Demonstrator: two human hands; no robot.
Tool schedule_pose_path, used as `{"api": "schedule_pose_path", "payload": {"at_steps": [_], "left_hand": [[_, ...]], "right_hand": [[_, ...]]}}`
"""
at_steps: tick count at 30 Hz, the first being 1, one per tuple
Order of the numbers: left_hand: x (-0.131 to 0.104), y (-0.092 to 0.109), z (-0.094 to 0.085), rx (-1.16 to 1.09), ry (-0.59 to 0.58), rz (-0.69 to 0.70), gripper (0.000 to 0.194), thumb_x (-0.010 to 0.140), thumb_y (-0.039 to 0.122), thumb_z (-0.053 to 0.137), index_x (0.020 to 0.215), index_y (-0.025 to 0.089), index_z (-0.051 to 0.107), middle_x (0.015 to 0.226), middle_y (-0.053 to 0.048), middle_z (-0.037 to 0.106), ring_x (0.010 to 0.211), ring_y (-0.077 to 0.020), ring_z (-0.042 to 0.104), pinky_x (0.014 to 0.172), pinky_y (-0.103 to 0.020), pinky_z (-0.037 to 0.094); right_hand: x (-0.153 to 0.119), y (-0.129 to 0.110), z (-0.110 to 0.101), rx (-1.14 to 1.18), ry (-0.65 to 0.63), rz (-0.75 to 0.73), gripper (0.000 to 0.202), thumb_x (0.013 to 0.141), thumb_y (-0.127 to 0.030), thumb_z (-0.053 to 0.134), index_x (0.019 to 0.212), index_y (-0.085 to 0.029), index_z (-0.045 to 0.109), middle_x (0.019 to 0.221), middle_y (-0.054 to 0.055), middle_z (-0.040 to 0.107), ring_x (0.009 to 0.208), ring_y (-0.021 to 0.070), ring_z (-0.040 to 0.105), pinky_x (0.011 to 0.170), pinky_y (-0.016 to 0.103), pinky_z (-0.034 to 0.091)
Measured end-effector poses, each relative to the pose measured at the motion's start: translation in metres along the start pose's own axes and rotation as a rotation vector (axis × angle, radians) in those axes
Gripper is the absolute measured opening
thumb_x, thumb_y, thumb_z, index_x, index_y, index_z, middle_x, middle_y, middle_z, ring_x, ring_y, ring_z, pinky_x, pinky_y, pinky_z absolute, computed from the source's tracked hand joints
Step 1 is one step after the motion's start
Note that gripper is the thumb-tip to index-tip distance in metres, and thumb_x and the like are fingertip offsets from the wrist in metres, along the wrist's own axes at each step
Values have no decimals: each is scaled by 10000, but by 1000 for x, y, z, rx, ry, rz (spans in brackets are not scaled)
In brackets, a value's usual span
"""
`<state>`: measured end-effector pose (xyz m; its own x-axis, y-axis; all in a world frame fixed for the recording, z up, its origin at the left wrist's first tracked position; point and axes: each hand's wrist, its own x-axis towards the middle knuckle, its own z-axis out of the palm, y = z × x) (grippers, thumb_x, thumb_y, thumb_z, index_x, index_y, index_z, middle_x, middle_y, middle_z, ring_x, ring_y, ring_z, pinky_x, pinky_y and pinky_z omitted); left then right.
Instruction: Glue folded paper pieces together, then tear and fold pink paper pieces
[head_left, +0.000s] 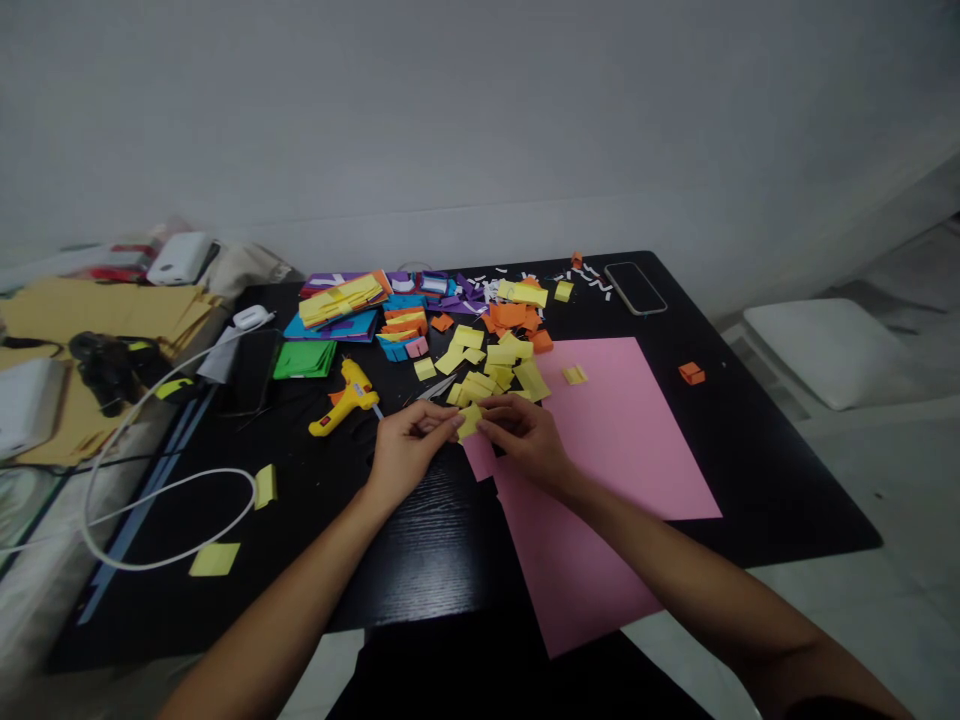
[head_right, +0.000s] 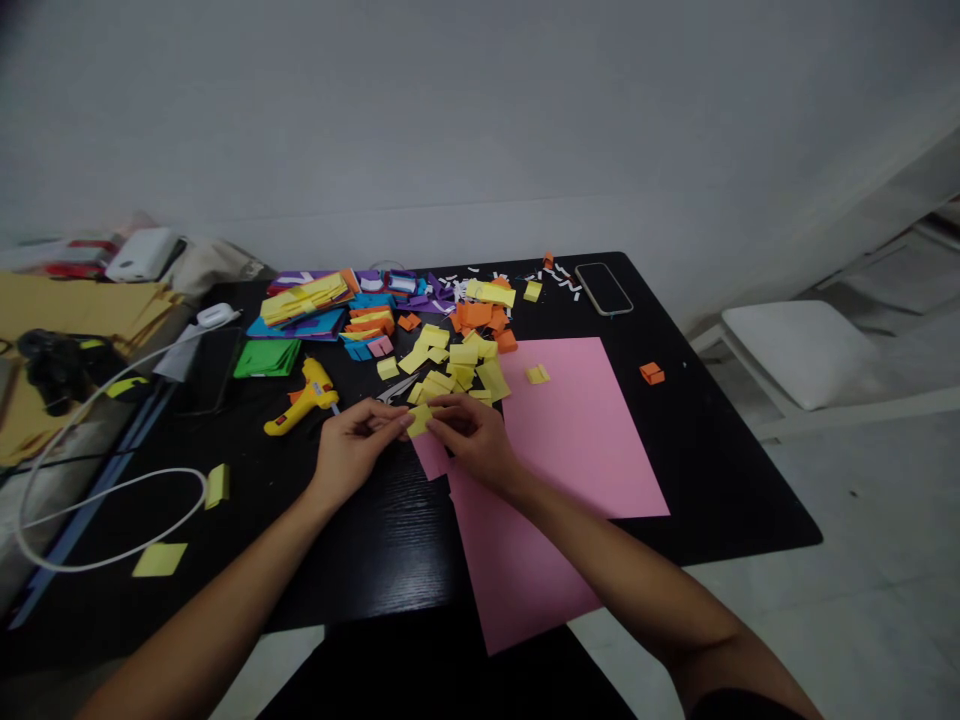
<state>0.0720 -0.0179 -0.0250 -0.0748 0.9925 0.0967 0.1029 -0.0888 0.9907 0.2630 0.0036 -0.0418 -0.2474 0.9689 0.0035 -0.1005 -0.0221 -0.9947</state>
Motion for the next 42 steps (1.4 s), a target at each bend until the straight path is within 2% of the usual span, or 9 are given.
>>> {"api": "schedule_pose_path", "payload": {"at_steps": [9,16,23,27,33,37,42], "left_hand": [[3,4,-2,-37,-53,-71,318,765,455,854,826,166,739,659,-28,754,602,-177,731,617,-289,603],[9,7,-7,-117,-101,-163,335,706,441,895,787,157,736,651,-33,755,580,-178,722,610,-309,618],[11,11,-9,-171,-101,-210,333,685,417,917,782,146,749,637,-30,751,557,-157,707,592,-282,609],[11,11,-9,-164,-95,-206,337,671,421,925,771,149,753,626,-29,749,544,-155,699,574,-278,602],[11,9,-8,-152,-100,-195,340,673,441,915,770,162,747,621,-24,747,554,-176,714,592,-315,625],[9,8,-7,-140,-113,-182,308,693,410,904,780,160,747,644,-31,757,570,-174,721,609,-309,624],[7,7,-7,-144,-126,-157,303,691,418,885,762,164,735,679,-47,772,611,-199,740,630,-323,624]], "right_hand": [[1,-4,-2,15,-35,3,322,782,-402,843,1050,-242,766,865,28,799,814,202,754,754,332,606],[1,-12,-9,55,-160,-18,194,817,-326,805,991,-244,785,947,34,801,875,198,754,799,337,617],[2,-8,-14,155,-311,9,300,782,-271,833,1075,-241,780,985,43,802,926,210,767,815,347,629],[1,-9,-13,165,-324,17,293,780,-288,844,1061,-244,776,994,44,803,919,203,767,804,334,622],[-1,-11,-11,22,-331,-32,257,791,-380,853,983,-224,782,934,47,794,848,204,752,786,341,609],[0,-7,-8,-82,-250,-87,231,798,-433,846,880,-222,800,870,42,787,786,197,732,750,334,590],[-1,-6,-3,-61,-161,-33,295,760,-487,867,844,-228,754,841,35,787,784,217,736,747,363,601]]}}
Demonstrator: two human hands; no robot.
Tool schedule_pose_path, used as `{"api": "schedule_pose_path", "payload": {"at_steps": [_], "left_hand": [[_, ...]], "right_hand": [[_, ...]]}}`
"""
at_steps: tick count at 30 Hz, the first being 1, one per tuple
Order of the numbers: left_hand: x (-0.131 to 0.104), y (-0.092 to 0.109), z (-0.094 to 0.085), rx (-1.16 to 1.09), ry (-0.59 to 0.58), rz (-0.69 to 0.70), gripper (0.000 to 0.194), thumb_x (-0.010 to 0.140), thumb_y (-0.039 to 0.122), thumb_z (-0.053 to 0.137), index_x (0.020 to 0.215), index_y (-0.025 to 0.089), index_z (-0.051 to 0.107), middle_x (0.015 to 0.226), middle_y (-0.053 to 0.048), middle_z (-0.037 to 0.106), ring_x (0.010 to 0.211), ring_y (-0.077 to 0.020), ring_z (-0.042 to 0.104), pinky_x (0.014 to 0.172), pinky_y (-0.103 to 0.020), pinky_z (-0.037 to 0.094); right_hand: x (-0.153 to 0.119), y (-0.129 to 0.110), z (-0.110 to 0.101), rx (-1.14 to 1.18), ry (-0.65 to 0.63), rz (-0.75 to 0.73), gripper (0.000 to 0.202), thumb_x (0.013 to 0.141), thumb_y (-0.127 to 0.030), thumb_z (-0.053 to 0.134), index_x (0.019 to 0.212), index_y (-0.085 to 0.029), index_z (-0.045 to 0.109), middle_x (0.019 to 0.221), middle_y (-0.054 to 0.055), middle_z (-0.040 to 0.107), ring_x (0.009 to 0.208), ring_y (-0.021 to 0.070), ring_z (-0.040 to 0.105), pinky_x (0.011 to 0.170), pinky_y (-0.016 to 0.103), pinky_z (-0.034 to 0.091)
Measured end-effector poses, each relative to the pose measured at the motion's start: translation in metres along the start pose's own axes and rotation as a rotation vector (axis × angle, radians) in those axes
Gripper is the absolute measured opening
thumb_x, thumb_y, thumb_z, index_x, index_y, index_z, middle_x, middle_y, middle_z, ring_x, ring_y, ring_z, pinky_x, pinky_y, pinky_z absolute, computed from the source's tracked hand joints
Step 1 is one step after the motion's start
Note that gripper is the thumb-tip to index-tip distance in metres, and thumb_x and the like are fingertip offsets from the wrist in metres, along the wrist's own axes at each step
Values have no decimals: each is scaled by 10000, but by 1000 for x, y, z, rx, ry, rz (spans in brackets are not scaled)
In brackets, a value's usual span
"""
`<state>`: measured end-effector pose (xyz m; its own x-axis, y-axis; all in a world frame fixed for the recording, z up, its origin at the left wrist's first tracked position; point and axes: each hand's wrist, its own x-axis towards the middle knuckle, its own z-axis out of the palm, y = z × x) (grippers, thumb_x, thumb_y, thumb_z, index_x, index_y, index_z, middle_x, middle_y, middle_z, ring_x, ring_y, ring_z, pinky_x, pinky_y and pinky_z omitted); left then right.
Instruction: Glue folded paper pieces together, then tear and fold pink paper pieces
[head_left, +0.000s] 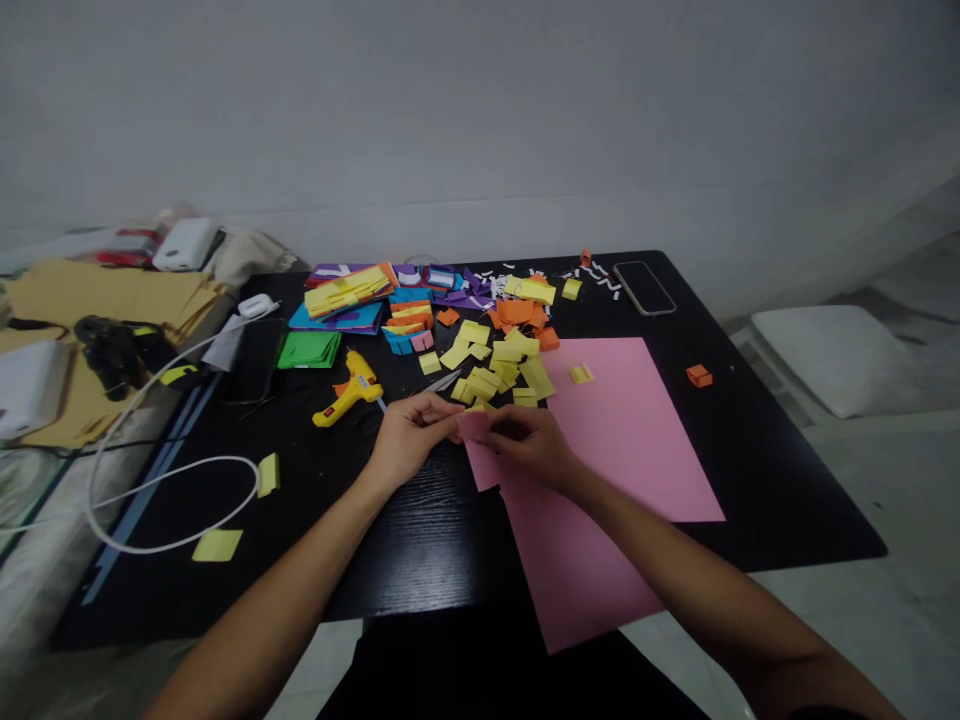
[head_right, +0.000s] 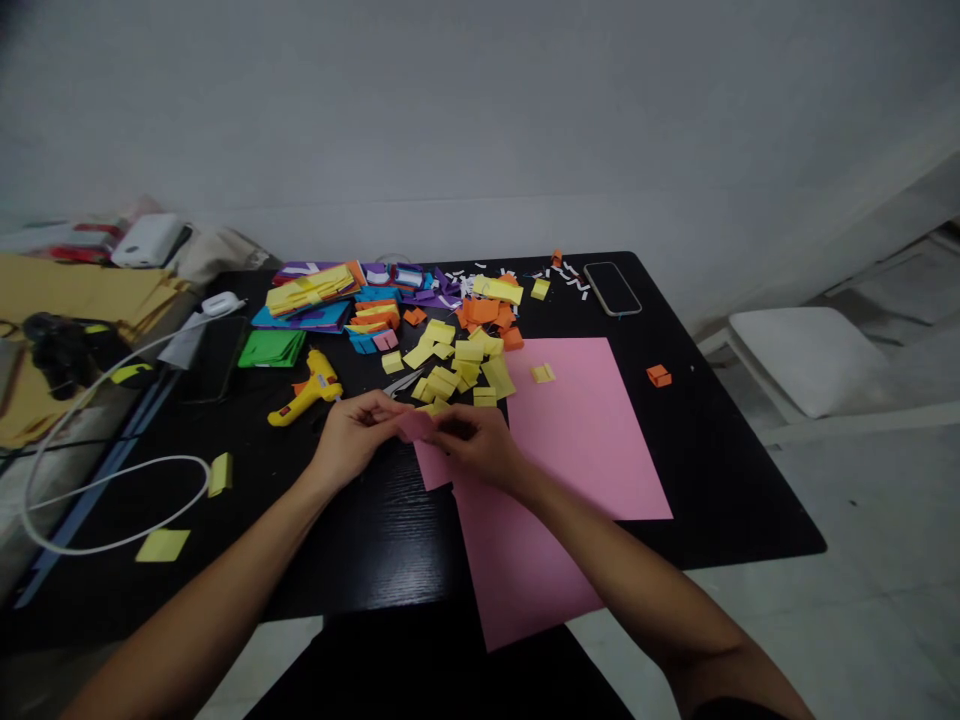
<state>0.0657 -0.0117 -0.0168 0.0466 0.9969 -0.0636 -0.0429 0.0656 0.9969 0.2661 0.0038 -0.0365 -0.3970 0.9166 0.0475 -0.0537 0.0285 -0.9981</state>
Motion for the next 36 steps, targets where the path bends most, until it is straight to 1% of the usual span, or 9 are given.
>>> {"api": "schedule_pose_path", "payload": {"at_steps": [4,7,14,19,22,25,29,32,36], "left_hand": [[-1,-2,1,36,0,4,295,703,419,863,744,172,707,657,-34,757,625,-201,746,647,-320,621],[-3,-4,3,37,8,18,293,708,429,852,760,176,713,661,-31,757,627,-203,744,647,-324,621],[-5,-5,4,71,0,52,239,751,397,822,777,177,731,680,-33,762,632,-197,736,629,-309,604],[-4,-7,0,223,5,125,182,797,356,794,819,182,746,701,-18,752,637,-159,707,618,-255,555],[-1,-6,-5,263,75,161,204,823,377,789,875,182,759,724,-16,752,643,-153,698,628,-253,555],[3,0,-15,327,218,207,212,854,386,773,912,183,752,762,-21,755,663,-155,697,659,-266,566],[6,11,-26,604,341,470,159,925,336,699,951,190,757,1008,-73,764,975,-217,713,921,-360,562],[2,14,-25,637,181,585,226,1008,316,578,1094,194,747,1161,-98,743,1139,-239,679,1025,-407,525],[-5,9,-13,612,-99,536,218,983,322,650,1140,206,746,1093,-74,776,1016,-211,725,920,-337,563]], "right_hand": [[0,1,3,74,51,49,415,699,-452,917,876,-240,606,800,-6,749,756,195,741,706,321,596],[1,4,3,129,21,88,490,705,-434,916,949,-256,530,792,-21,748,765,198,763,712,316,594],[3,7,1,140,8,149,476,700,-407,916,983,-252,565,768,-16,766,741,204,768,649,295,569],[3,7,2,130,24,127,476,688,-389,923,990,-248,584,751,-25,752,732,194,752,643,287,556],[3,7,1,106,51,119,466,694,-396,918,1004,-245,603,711,-37,722,680,182,721,615,281,538],[3,7,1,54,85,80,414,730,-400,891,1028,-241,653,707,-30,719,689,181,714,650,292,550],[1,7,0,-59,94,-17,323,802,-393,833,1075,-241,754,868,24,783,804,198,737,744,322,583],[-1,8,0,-102,76,-84,257,833,-367,808,1061,-249,793,1032,56,806,930,221,756,848,354,599],[-3,8,2,-18,71,-53,285,785,-361,857,1038,-248,793,948,38,814,861,215,776,832,360,626]]}}
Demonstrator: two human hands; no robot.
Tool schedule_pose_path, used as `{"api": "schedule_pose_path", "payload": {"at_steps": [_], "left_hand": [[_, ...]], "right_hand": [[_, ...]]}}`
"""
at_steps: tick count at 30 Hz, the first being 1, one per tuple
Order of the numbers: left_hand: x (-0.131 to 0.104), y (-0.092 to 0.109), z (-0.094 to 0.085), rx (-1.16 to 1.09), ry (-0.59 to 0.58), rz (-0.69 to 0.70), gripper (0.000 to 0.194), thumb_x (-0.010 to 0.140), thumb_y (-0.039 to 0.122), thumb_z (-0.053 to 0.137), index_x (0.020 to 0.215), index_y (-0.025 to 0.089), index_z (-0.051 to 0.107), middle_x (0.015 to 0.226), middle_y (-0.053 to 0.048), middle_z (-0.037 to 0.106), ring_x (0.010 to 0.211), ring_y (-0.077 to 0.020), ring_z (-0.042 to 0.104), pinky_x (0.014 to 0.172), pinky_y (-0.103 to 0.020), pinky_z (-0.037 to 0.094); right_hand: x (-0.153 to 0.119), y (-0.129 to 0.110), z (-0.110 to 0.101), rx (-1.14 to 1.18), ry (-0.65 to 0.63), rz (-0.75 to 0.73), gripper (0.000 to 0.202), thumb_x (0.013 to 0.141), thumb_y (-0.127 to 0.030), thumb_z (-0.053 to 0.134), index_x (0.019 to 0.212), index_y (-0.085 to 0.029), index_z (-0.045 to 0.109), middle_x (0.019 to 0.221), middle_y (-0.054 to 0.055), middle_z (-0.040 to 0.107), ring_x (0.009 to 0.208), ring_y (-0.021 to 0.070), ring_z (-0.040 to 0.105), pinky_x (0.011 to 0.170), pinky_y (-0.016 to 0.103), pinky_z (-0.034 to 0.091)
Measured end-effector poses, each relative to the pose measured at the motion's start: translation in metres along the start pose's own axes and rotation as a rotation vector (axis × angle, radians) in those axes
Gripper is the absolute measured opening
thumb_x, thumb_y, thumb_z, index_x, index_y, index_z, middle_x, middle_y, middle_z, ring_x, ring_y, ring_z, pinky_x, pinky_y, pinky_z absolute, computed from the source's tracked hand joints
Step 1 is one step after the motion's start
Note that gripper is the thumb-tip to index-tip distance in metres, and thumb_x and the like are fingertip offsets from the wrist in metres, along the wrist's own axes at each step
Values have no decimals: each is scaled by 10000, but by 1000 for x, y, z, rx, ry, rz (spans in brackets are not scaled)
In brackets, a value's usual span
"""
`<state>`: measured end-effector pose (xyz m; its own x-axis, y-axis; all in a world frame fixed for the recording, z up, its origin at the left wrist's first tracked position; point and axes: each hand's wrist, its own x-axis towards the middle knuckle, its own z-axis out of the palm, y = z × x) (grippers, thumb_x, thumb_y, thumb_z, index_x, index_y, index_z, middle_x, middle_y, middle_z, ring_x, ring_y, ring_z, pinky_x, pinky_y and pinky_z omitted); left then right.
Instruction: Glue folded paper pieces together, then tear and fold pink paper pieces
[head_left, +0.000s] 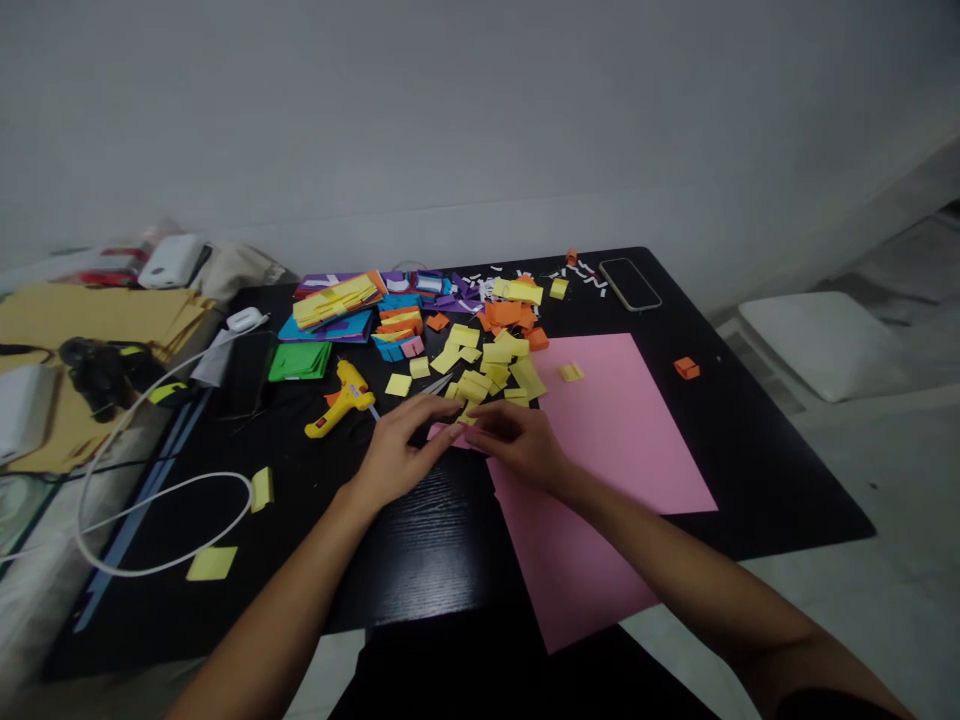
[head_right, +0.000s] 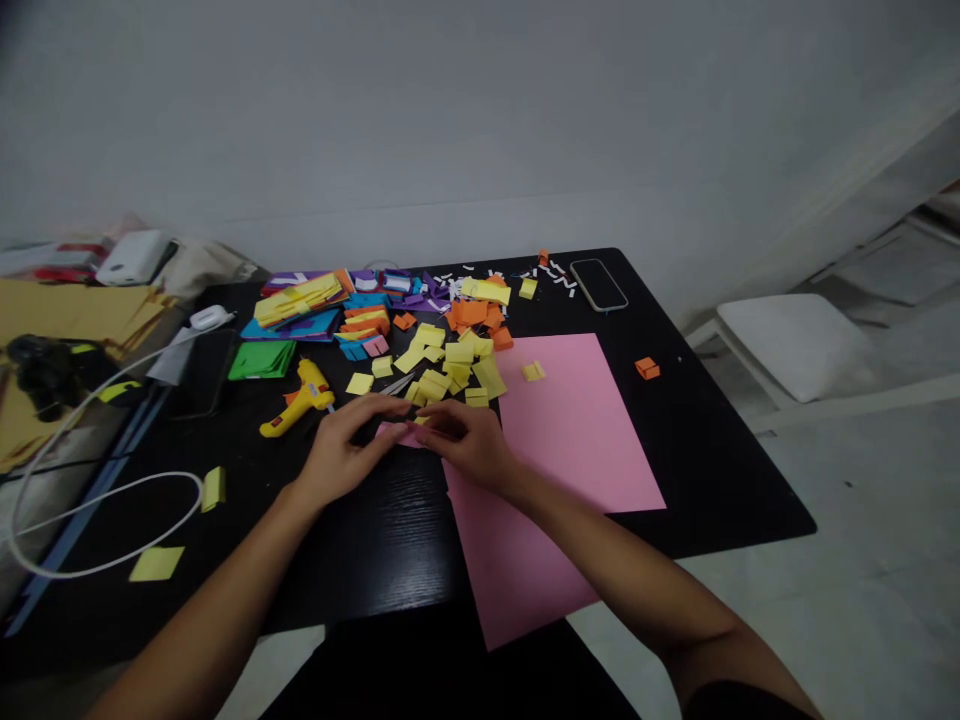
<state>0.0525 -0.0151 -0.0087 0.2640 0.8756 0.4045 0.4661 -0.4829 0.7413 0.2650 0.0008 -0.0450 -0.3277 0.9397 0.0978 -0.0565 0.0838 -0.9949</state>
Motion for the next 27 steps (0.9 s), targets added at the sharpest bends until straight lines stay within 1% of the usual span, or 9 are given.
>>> {"api": "schedule_pose_path", "payload": {"at_steps": [3,5,7,11,15,17,22,25,27], "left_hand": [[-3,-1,8,-27,-22,-80,154,973,320,671,1009,213,776,939,-35,798,832,-174,730,785,-282,561],[-3,-3,11,-48,5,-154,156,958,333,687,966,212,785,870,-20,794,713,-150,692,678,-255,533],[-3,-3,11,-96,36,-212,158,927,348,718,941,208,791,845,-20,791,675,-142,666,629,-245,509],[-2,-1,12,-225,72,-285,162,872,357,765,909,203,795,844,-31,793,717,-155,680,659,-253,530],[-2,1,14,-299,96,-334,162,850,348,781,909,198,793,860,-39,794,747,-161,698,692,-263,549],[-2,1,14,-294,99,-346,160,854,343,774,908,194,793,853,-41,790,741,-157,694,683,-257,540],[-3,1,12,-237,72,-353,188,865,369,759,900,188,795,788,-31,764,649,-134,634,600,-237,483],[-3,4,13,-232,67,-362,199,868,381,750,899,189,792,782,-26,758,647,-133,633,604,-235,484],[-2,5,13,-257,71,-373,202,863,382,747,895,187,786,789,-27,761,656,-138,641,617,-240,497]], "right_hand": [[0,-2,1,82,30,53,250,725,-371,905,904,-235,794,867,22,807,808,207,779,811,354,644],[1,-5,1,108,62,83,238,694,-382,927,825,-232,797,817,15,799,770,204,775,799,359,656],[2,-8,1,140,95,116,256,658,-394,946,792,-229,803,787,13,794,746,209,775,785,371,667],[3,-13,1,185,139,174,308,599,-391,976,781,-216,798,784,22,797,757,235,790,785,401,678],[3,-20,-1,202,174,218,409,580,-358,988,896,-220,768,801,26,805,759,243,802,796,416,678],[3,-24,-1,199,170,241,451,576,-359,989,931,-224,747,800,31,806,770,252,807,792,418,676],[4,-27,-2,199,163,263,464,582,-374,979,928,-226,708,772,22,796,761,249,800,772,405,664],[4,-27,-2,216,168,268,456,591,-366,971,927,-226,695,742,4,778,719,226,782,755,387,648],[4,-27,-3,237,174,266,457,605,-356,960,956,-228,697,776,5,781,753,221,778,783,383,637]]}}
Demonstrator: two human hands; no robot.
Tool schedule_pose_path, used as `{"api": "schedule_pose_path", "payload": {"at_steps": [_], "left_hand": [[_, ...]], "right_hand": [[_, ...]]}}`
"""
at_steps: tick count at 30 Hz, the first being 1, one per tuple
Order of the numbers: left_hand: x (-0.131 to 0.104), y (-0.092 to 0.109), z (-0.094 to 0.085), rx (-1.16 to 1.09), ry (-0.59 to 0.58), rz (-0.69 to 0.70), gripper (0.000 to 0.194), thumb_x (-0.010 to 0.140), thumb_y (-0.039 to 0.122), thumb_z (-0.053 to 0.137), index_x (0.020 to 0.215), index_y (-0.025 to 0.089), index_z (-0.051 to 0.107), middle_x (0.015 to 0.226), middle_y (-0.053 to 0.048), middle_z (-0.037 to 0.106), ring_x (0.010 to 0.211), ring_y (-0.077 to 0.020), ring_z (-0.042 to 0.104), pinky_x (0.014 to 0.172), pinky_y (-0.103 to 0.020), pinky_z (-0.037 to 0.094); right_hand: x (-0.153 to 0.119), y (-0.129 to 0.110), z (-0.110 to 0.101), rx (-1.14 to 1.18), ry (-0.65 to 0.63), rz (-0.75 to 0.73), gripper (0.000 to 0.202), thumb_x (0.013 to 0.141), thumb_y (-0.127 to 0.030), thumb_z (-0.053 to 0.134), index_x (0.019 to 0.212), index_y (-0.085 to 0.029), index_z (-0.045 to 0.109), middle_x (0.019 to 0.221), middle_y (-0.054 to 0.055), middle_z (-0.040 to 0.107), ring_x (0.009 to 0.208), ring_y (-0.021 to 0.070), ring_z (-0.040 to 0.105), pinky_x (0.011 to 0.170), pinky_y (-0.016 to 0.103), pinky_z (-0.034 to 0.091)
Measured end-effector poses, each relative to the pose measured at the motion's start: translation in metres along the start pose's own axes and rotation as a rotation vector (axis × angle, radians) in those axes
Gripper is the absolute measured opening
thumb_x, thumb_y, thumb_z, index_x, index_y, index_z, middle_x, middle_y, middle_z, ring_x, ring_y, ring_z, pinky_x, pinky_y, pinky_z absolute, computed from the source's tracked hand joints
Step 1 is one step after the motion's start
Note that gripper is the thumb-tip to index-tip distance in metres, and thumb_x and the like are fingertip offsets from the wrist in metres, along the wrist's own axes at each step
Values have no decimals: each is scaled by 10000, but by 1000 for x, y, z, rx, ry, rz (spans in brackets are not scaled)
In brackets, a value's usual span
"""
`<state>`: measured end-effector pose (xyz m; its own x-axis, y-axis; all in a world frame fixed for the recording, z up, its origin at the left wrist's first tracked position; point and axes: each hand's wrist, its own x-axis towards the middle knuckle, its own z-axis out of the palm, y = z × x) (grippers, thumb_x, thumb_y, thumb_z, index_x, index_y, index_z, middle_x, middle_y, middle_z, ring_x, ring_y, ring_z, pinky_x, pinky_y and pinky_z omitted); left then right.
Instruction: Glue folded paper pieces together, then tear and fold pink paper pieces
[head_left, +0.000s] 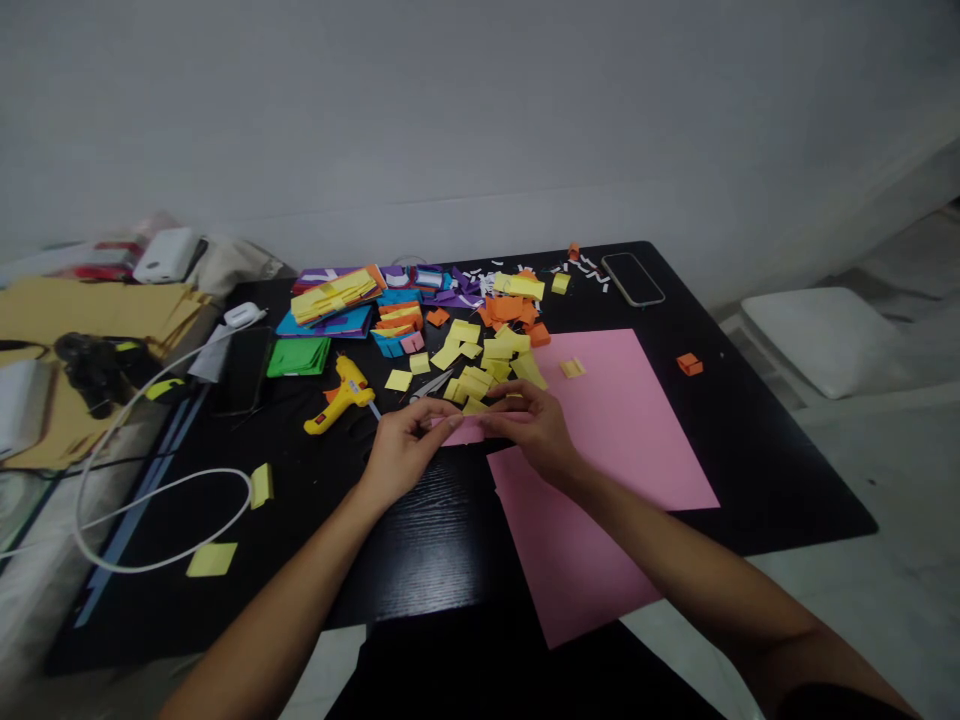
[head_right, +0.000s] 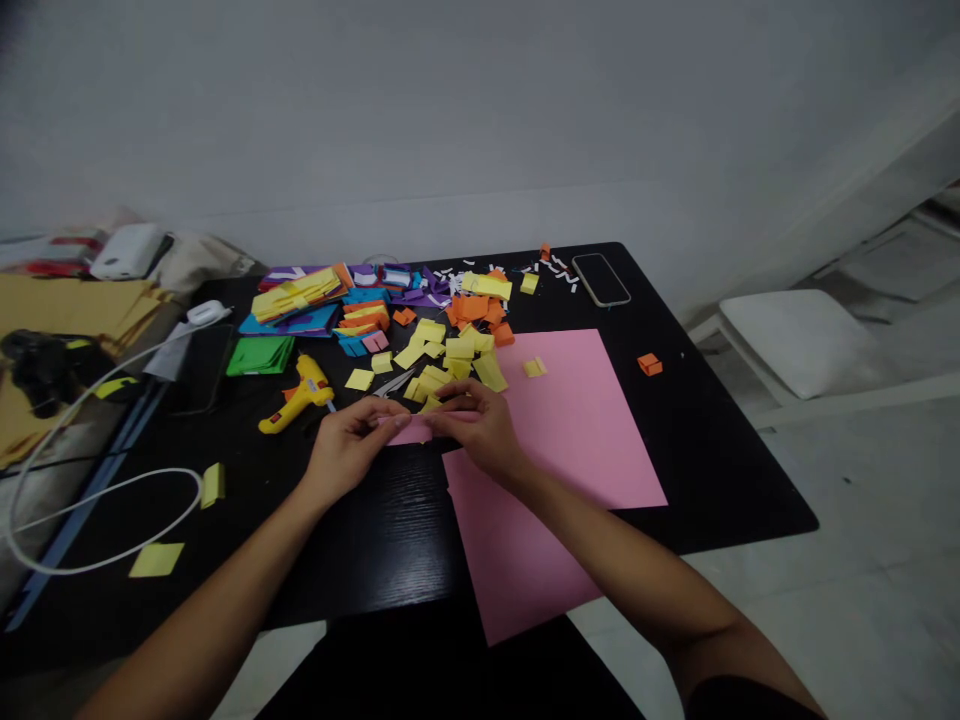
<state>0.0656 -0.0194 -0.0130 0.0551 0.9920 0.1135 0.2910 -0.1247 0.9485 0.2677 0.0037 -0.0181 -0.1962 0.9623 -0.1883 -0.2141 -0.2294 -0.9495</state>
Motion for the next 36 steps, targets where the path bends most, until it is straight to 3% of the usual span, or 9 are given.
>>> {"api": "schedule_pose_path", "payload": {"at_steps": [5,10,13,21,29,33,36], "left_hand": [[2,0,3,-81,57,-61,241,834,415,767,856,175,769,823,-48,775,699,-166,666,656,-270,533],[1,-2,6,-129,98,-85,275,816,441,782,856,169,769,822,-55,770,701,-172,666,657,-274,527],[1,-2,7,-122,111,-84,263,818,433,780,859,173,767,799,-43,757,682,-161,647,641,-265,510],[3,-5,6,-138,127,-99,313,809,479,792,853,171,765,786,-35,748,684,-159,637,647,-276,512],[3,-5,6,-149,143,-111,278,797,439,805,836,167,764,747,-27,734,642,-145,611,609,-262,491],[4,-5,7,-197,103,-137,304,798,454,803,849,158,759,736,-28,728,636,-145,624,613,-265,505],[5,-5,9,-233,10,-148,316,807,464,800,843,154,750,726,-34,726,632,-148,640,613,-268,515]], "right_hand": [[3,7,0,154,27,77,628,608,-329,964,1153,-256,659,924,11,795,807,203,764,801,362,619],[3,17,5,213,-111,212,391,618,-332,963,917,-168,771,893,36,785,851,204,754,856,365,616],[3,18,6,204,-109,210,324,634,-323,950,865,-154,798,892,48,793,855,203,750,860,360,613],[1,9,5,83,27,94,386,558,-251,963,886,-172,775,876,39,798,817,209,741,788,341,617],[3,15,3,119,-150,132,384,632,-287,943,954,-158,780,946,67,808,873,230,755,838,366,615],[6,15,3,178,-13,141,470,561,-290,974,940,-176,721,821,22,796,779,214,761,813,371,619],[9,12,1,237,91,119,560,533,-289,988,974,-214,652,759,-13,785,737,203,763,811,371,618]]}}
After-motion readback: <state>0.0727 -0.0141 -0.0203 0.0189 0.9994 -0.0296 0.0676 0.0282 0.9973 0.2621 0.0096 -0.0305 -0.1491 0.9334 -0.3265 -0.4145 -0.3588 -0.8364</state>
